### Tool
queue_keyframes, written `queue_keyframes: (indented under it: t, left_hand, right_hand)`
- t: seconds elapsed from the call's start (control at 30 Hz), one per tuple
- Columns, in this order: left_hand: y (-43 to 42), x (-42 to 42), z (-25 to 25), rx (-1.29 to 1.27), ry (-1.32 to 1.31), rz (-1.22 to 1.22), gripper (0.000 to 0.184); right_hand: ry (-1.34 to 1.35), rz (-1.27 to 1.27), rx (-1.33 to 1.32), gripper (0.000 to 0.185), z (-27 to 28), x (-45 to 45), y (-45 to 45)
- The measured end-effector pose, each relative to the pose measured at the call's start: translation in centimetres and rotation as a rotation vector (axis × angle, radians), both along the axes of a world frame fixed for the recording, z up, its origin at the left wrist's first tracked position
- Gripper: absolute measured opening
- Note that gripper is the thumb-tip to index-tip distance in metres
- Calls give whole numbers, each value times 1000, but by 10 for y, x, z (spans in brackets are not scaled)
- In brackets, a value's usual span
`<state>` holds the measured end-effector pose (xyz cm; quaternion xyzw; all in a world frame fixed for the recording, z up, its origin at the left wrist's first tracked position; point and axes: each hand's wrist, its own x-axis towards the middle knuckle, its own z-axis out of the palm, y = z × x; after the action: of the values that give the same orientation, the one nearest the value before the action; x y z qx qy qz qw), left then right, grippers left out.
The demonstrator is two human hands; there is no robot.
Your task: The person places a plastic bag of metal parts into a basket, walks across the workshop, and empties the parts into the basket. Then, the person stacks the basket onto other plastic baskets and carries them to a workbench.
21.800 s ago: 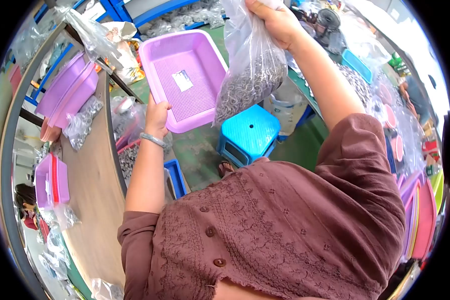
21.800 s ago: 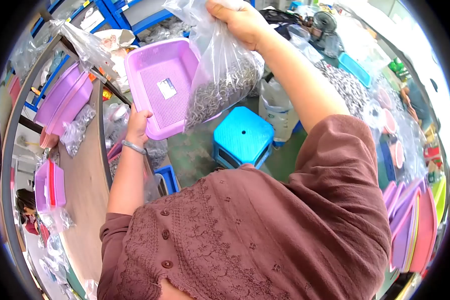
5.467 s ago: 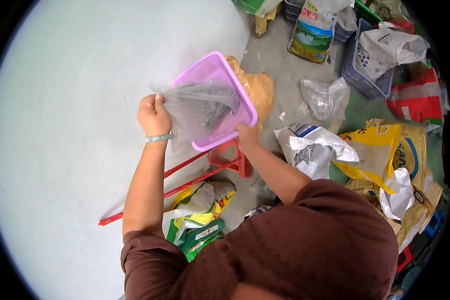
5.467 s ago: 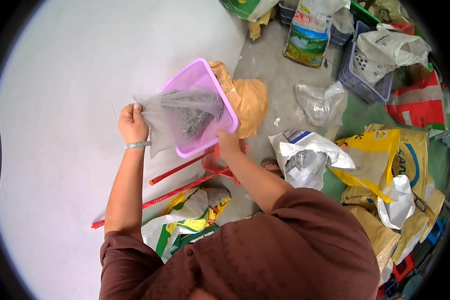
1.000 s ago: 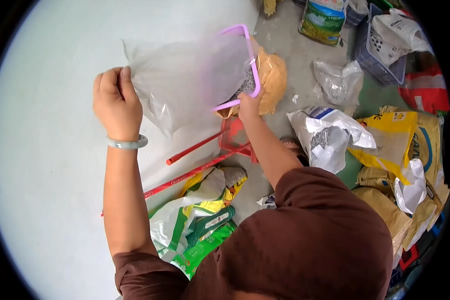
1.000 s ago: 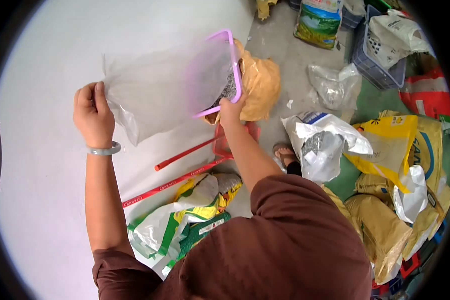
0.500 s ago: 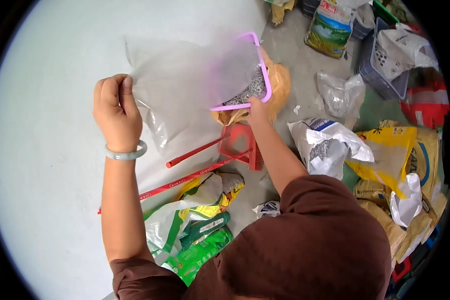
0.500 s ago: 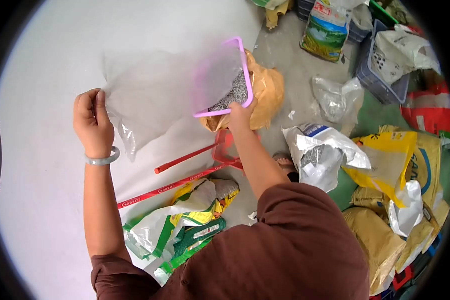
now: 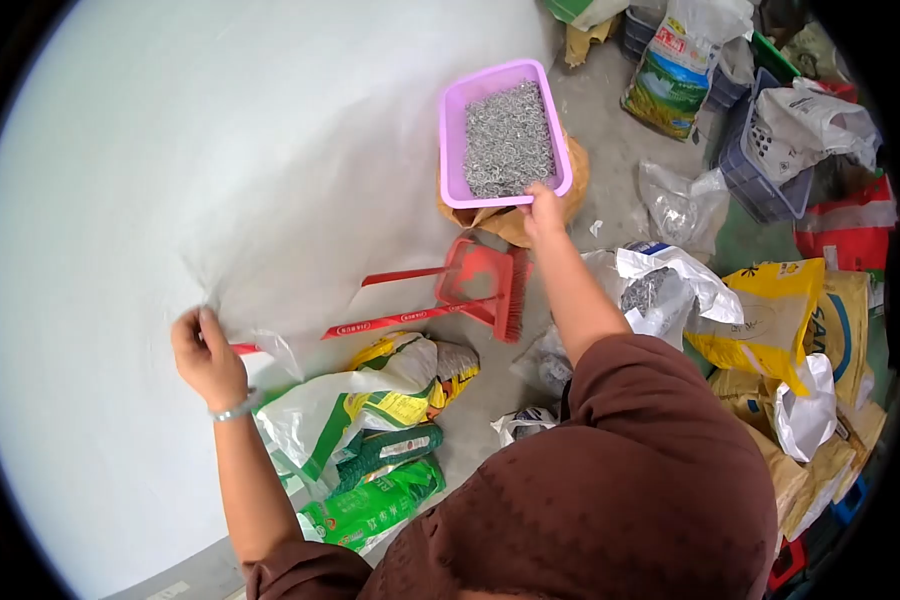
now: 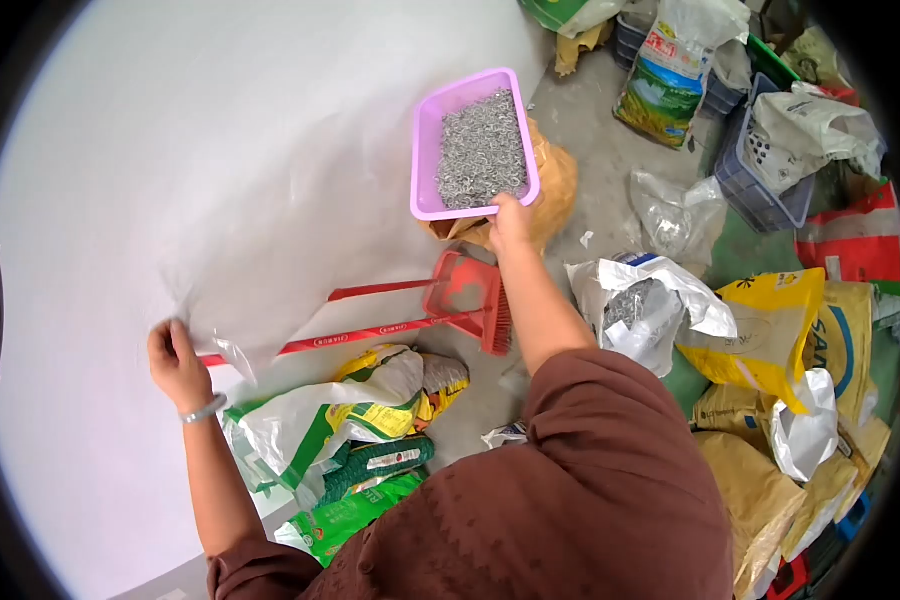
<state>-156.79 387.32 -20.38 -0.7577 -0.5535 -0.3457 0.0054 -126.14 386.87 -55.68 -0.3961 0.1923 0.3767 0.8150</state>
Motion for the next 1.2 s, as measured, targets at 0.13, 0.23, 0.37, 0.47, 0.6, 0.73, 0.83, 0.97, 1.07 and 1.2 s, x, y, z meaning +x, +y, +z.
queue_keyframes:
  t: [0.13, 0.23, 0.37, 0.47, 0.6, 0.73, 0.83, 0.97, 1.07, 1.2]
  left_hand:
    - [-72, -74, -4, -30, -116, 69, 10]
    - [-120, -111, -10, 6, -64, 64, 7]
    - [-163, -140, -28, -26, 51, 145, 3]
    - [-186, -143, -51, -60, 176, 180, 1]
    - [-221, -132, -71, -255, 298, 257, 4]
    - [-231, -126, -85, -365, 324, 275, 7]
    - [-228, -118, -89, -390, 299, 327, 7]
    - [-236, -118, -102, -427, 301, 287, 9]
    - [-244, -115, -109, -461, 298, 267, 10]
    - [-247, -104, -110, -461, 291, 226, 10]
  right_hand:
    - [-35, 35, 58, 32, 29, -13, -25]
    - [-37, 65, 52, 37, 41, -23, -50]
    - [-17, 100, 79, 20, 39, -16, -38]
    - [68, 120, 124, 16, 13, -3, 7]
    - [83, 90, 119, 20, 6, 2, 27]
    - [-13, 74, 11, 16, -21, 4, 34]
    - [125, 38, 109, 10, -25, 16, 37]
    - [123, 192, 142, 48, -72, 18, 38]
    - [164, 36, 110, 49, -26, 14, 26]
    - [-45, 72, -19, 15, -47, 13, 43]
